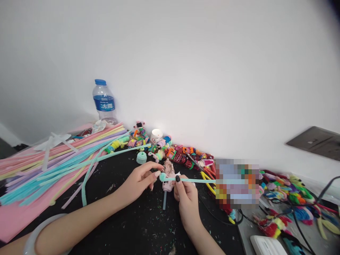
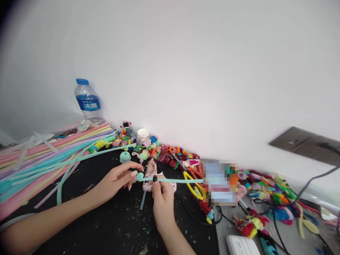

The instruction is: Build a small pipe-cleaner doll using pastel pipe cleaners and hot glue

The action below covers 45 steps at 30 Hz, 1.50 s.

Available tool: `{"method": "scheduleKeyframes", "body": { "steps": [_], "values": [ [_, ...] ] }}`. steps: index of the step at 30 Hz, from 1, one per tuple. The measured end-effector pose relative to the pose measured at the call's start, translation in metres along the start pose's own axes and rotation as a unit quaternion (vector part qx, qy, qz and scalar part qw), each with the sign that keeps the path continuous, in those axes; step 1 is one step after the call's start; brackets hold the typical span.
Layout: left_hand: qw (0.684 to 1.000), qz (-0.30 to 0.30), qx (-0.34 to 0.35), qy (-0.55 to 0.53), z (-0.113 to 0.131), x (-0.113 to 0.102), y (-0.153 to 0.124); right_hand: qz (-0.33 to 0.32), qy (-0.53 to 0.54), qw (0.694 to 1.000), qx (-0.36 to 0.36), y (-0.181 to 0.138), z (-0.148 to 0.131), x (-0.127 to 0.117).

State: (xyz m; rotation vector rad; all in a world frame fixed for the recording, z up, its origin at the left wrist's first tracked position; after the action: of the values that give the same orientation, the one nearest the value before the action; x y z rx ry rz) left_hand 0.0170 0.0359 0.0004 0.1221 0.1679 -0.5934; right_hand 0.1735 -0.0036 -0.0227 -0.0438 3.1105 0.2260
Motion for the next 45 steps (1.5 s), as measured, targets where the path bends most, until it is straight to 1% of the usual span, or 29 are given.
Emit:
{"method": "scheduleKeyframes", "body": {
  "steps": [6,12,25,31,37,45],
  "values": [
    [0.999,-0.018,-0.012,0.026,0.002,0.003,-0.001,0.002,-0.028,0.999,-0.017,-0.001,-0.007,0.0],
    [0.998,-0.033,-0.027,0.052,0.0,0.004,-0.002,0.003,-0.023,1.0,-0.001,-0.001,-0.009,0.001],
    [0.997,-0.003,-0.065,0.051,-0.008,-0.003,-0.001,0.005,0.009,1.0,0.011,-0.002,-0.01,0.001],
    [0.997,-0.01,-0.066,0.043,-0.013,-0.003,-0.001,0.007,0.007,1.0,0.004,-0.002,-0.01,0.0],
    [0.997,-0.012,-0.067,0.03,-0.011,-0.002,-0.001,0.004,0.013,1.0,0.018,-0.002,-0.006,0.0],
    [0.998,-0.016,-0.063,0.023,-0.01,-0.003,0.0,-0.002,0.014,1.0,0.012,-0.002,-0.01,0.0]
  ]
}}
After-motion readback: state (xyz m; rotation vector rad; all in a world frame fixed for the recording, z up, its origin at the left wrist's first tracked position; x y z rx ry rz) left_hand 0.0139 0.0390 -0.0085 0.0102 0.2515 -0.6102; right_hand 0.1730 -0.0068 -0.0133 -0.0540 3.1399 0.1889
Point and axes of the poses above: each hand's wrist, its own y-axis towards the middle knuckle, its own x-axis out of the palm, z = x × y, the point moved 4 cm from there along y, towards the middle knuckle, and after that the axes turned 10 degrees about -z, right-handed, at the moved point
